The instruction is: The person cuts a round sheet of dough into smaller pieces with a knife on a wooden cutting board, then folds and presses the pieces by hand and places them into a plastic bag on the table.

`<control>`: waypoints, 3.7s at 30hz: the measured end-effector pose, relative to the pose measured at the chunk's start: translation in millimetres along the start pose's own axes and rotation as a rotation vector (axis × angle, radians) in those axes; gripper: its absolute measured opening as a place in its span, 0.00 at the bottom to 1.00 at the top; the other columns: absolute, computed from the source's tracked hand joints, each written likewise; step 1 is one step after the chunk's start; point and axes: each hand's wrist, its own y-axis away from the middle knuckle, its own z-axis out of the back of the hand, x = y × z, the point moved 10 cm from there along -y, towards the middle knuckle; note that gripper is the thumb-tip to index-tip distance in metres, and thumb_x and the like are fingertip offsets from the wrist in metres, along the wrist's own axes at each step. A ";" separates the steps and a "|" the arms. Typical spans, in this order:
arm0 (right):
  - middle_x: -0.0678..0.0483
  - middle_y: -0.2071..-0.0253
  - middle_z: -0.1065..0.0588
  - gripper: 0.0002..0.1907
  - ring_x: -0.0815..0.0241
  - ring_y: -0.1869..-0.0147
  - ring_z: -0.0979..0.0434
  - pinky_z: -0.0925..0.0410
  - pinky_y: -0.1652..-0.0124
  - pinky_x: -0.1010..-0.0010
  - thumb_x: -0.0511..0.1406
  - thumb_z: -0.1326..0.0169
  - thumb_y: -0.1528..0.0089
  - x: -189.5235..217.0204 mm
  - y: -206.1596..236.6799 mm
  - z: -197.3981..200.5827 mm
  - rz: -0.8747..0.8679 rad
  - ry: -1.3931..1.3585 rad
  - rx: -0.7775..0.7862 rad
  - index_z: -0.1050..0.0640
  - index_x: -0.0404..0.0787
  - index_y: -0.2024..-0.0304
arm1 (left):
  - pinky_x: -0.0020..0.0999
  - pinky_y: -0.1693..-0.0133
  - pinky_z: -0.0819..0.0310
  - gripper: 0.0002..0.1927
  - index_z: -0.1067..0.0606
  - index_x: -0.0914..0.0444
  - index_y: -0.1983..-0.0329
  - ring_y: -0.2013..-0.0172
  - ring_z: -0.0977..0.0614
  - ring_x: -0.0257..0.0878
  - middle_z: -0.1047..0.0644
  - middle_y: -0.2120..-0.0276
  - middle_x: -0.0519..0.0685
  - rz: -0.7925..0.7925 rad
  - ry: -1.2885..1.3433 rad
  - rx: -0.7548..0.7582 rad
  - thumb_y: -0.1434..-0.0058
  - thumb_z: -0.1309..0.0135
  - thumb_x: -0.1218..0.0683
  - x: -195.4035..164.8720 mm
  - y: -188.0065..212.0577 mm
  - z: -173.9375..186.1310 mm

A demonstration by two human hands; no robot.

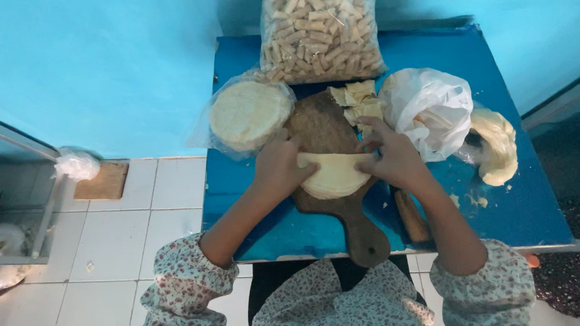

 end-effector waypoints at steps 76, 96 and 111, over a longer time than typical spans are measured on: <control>0.42 0.65 0.21 0.32 0.41 0.63 0.18 0.28 0.64 0.56 0.34 0.46 0.38 29.2 138.7 -1.1 -0.010 0.332 -0.006 0.33 0.53 0.30 | 0.58 0.35 0.44 0.49 0.34 0.80 0.38 0.31 0.39 0.71 0.37 0.35 0.79 -0.347 -0.371 0.029 0.38 0.51 0.30 -93.1 78.9 -64.0; 0.42 0.69 0.25 0.38 0.39 0.71 0.22 0.30 0.72 0.51 0.35 0.48 0.38 36.2 143.7 -16.0 -0.016 0.325 0.086 0.40 0.55 0.24 | 0.57 0.36 0.39 0.50 0.34 0.80 0.37 0.31 0.38 0.70 0.39 0.34 0.79 -0.362 -0.416 0.049 0.40 0.46 0.31 -83.4 87.0 -48.8; 0.43 0.71 0.26 0.38 0.43 0.74 0.22 0.29 0.74 0.55 0.35 0.49 0.37 49.7 142.9 -19.1 -0.034 0.332 0.133 0.41 0.52 0.24 | 0.56 0.36 0.38 0.49 0.34 0.80 0.37 0.32 0.36 0.69 0.38 0.34 0.78 -0.357 -0.397 0.036 0.41 0.45 0.32 -87.2 86.3 -37.6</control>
